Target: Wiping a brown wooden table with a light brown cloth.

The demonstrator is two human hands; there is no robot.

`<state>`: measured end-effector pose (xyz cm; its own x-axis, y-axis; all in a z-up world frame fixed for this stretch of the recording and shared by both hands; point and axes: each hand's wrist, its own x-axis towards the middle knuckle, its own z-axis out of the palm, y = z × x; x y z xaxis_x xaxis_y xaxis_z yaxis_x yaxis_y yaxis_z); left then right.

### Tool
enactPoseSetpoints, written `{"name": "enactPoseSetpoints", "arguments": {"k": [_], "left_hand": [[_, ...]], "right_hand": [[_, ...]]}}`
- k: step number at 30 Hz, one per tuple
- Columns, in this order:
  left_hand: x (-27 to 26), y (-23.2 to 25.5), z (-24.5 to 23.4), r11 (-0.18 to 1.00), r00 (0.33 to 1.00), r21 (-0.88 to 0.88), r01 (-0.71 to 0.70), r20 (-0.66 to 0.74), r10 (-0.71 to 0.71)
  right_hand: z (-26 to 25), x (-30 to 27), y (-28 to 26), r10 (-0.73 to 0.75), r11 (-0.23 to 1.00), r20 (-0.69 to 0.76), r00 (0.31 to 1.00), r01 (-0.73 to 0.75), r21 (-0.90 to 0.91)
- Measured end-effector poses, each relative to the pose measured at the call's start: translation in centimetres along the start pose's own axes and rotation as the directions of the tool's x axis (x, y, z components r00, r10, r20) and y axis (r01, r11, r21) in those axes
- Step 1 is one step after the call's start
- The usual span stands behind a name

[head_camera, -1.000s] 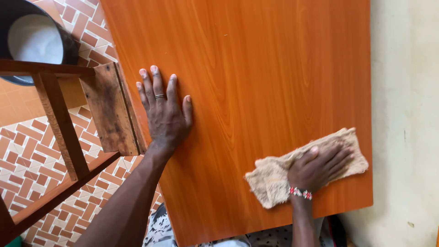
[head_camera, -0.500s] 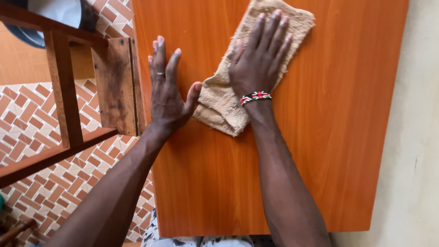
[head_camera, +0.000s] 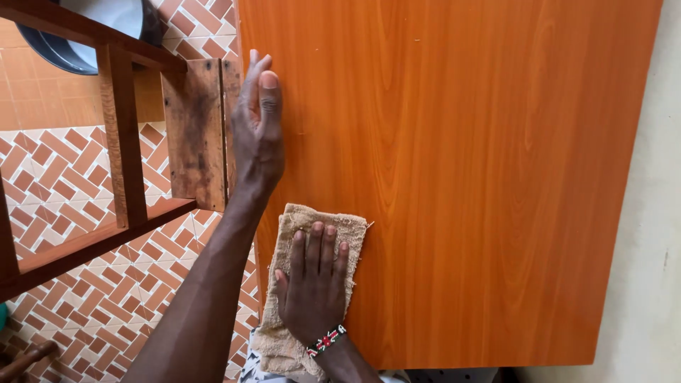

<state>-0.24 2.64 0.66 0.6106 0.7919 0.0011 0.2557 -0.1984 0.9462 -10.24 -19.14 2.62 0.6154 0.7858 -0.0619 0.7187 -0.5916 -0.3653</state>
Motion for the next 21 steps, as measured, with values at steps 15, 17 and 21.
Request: {"name": "enactPoseSetpoints", "arguments": {"k": [15,17,21], "left_hand": [[-7.1,4.3,-1.2,0.972,0.974,0.225,-0.071,-0.193,0.116],[-8.1,4.3,-0.8,0.963,0.975,0.251,-0.098,-0.17,0.144],[-8.6,3.1,0.2,0.914,0.985,0.389,-0.118,-0.071,0.157]], "right_hand": [[2.4,22.2,3.1,-0.191,0.961,-0.123,0.974,0.161,-0.224],[1.1,25.1,3.5,-0.186,0.972,-0.103,0.977,0.168,-0.163],[-0.8,30.0,4.2,-0.16,0.98,0.01,0.987,0.16,-0.116]]}}
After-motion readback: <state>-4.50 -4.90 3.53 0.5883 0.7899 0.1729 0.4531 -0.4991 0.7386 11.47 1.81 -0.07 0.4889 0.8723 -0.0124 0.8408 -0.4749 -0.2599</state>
